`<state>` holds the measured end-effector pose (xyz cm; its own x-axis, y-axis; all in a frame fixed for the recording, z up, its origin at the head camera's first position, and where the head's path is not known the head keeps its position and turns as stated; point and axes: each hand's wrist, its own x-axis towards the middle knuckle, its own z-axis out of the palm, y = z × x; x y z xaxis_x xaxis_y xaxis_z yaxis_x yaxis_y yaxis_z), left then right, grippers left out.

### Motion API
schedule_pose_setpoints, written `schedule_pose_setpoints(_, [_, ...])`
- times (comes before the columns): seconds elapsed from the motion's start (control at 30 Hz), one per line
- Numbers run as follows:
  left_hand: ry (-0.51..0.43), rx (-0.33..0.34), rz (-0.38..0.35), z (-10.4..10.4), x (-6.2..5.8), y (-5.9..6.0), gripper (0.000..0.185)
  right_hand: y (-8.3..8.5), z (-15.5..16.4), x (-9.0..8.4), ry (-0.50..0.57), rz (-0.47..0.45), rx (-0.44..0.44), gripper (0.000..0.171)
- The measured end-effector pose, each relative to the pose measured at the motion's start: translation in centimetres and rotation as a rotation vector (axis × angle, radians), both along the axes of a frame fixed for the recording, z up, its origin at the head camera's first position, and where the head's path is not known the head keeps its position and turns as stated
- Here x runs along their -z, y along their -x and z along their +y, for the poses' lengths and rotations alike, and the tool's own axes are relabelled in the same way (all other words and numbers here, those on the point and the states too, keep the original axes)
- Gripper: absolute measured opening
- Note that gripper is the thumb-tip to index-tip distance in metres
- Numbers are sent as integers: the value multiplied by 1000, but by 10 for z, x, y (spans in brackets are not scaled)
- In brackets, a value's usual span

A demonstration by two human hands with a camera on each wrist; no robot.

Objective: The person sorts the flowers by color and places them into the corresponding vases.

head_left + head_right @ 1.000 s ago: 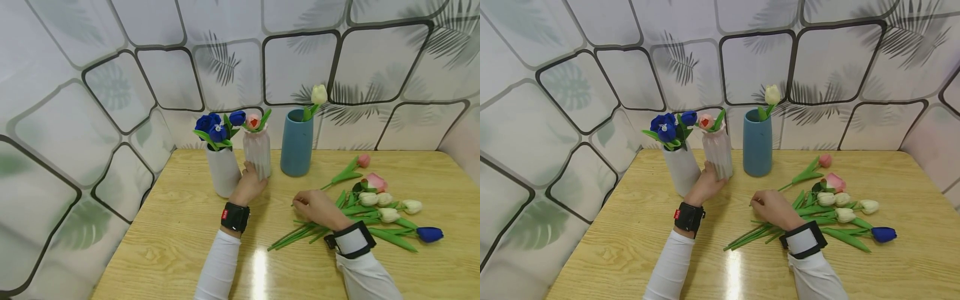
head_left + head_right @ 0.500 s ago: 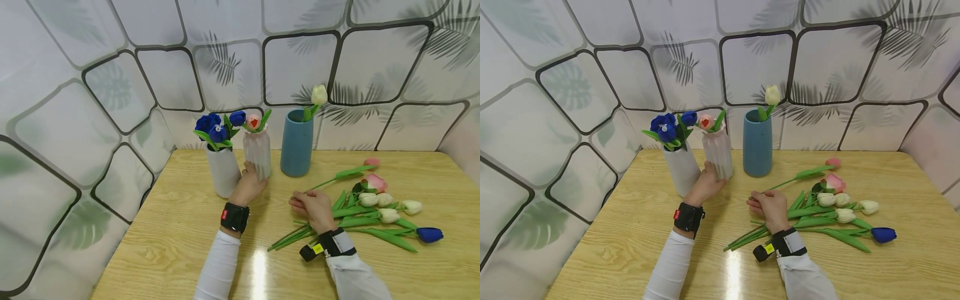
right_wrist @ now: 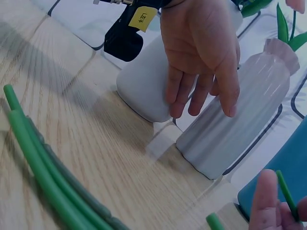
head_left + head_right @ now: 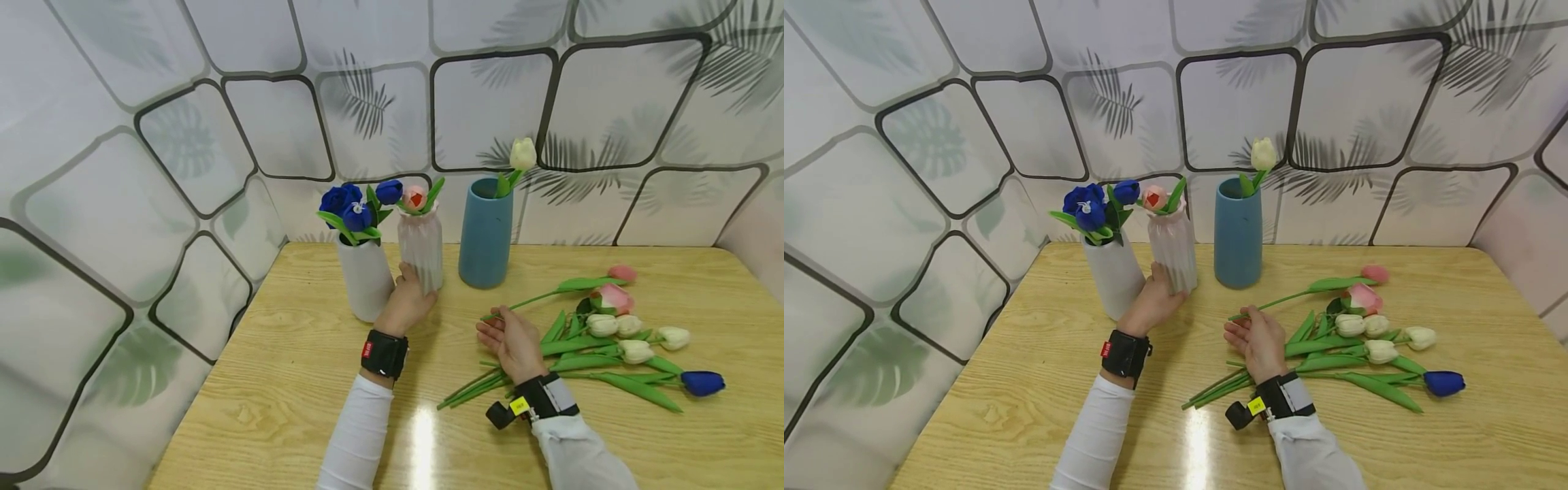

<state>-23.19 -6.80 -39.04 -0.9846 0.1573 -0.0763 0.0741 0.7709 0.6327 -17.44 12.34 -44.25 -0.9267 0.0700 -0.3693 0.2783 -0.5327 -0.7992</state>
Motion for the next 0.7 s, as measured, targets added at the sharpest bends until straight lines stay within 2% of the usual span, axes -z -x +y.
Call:
schedule_pose_setpoints(0.13, [-11, 2, 8, 0, -1, -1, 83, 1, -1, 1, -8, 5, 33, 12])
schedule_pose_setpoints(0.27, [-26, 3, 27, 0, 1, 0, 84, 1, -1, 1, -36, 29, 27, 25])
schedule_pose_setpoints(0.4, [-60, -3, 40, -1, 2, 1, 87, 1, 1, 1, -54, 15, 23, 20])
schedule_pose_setpoints(0.57, [-109, -27, 17, 0, 1, 0, 90, 0, 7, 0, -64, -6, 30, 20])
schedule_pose_setpoints(0.7, [-144, -44, 4, 1, 2, 1, 91, 2, 10, 1, -79, 21, 24, 19])
